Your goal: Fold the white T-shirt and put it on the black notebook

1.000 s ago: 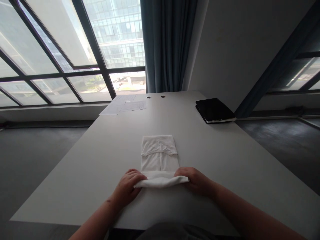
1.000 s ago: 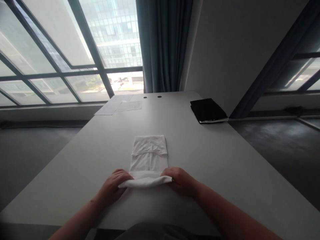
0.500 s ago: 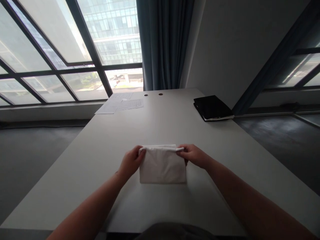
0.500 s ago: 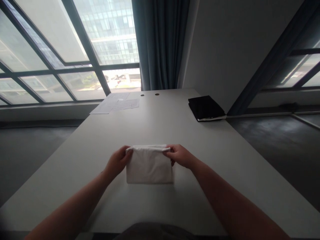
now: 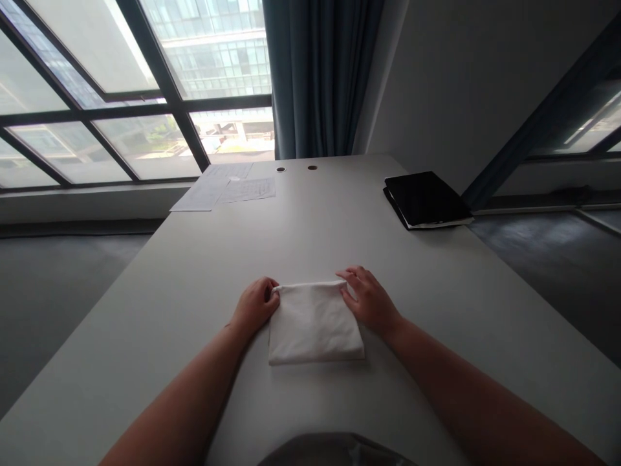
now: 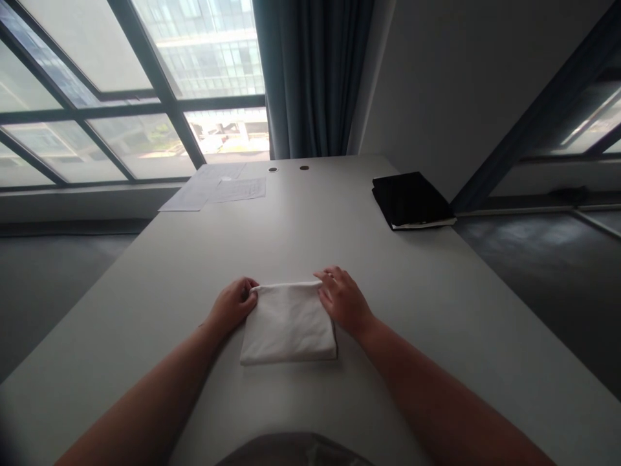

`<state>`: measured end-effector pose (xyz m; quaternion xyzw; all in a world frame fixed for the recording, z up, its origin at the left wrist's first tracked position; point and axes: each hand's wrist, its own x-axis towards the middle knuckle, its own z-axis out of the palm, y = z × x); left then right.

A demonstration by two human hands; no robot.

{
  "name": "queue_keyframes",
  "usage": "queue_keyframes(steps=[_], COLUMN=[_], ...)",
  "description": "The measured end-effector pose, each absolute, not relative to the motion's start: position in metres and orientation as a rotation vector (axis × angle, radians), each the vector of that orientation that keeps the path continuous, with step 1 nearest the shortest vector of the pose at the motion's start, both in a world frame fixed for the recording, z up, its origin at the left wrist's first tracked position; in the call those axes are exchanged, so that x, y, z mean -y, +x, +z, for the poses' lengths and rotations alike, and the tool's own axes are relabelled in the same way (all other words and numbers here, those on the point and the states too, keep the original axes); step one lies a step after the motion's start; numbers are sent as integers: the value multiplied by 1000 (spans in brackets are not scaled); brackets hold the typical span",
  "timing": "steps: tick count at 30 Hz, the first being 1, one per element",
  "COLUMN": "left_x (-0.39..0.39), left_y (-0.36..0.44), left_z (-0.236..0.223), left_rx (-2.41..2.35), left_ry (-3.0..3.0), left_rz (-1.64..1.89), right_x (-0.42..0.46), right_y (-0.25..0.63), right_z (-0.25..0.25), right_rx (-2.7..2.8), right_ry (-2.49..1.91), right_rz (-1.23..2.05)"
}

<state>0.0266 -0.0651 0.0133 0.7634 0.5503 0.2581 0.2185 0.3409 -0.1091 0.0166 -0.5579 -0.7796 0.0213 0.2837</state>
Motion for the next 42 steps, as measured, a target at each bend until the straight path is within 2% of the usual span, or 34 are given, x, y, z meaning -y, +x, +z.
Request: queue_keyframes(steps=[3, 8, 14, 18, 23, 27, 31, 35, 38, 42], left_x=[66, 65, 82, 104, 98, 87, 83, 81, 80, 72], left_y=[27, 26, 39, 58, 59, 50, 44, 39, 44, 73], left_z=[14, 10, 23, 22, 1, -3, 4, 18, 35, 58], left_rx=[-1520, -1621, -1474, -1163, -1288, -1380, -1369, -1364, -1397, -1292], left_ry=[2023, 1936, 2439, 2704, 2639, 2539, 2515, 2517, 2545, 2604], left_rz=[752, 768, 976, 745, 384, 351, 376, 371, 310, 266], right_x=[120, 130, 121, 117, 105, 98, 95, 95, 99, 106], right_y=[329, 308, 307, 312, 327, 336, 339, 340, 338, 332], right_z=[20, 11, 9, 9, -7, -22, -26, -13, -1, 7], right_rx=[2216, 2473, 2468, 2457, 2316, 2179, 2114, 2055, 1989, 1737], right_ry=[-1398, -1509, -1627, -1573, -1652, -1693, -1641, -1497, -1317, -1287], right_rz=[45, 293, 449, 462, 336, 217, 256, 470, 783, 1130])
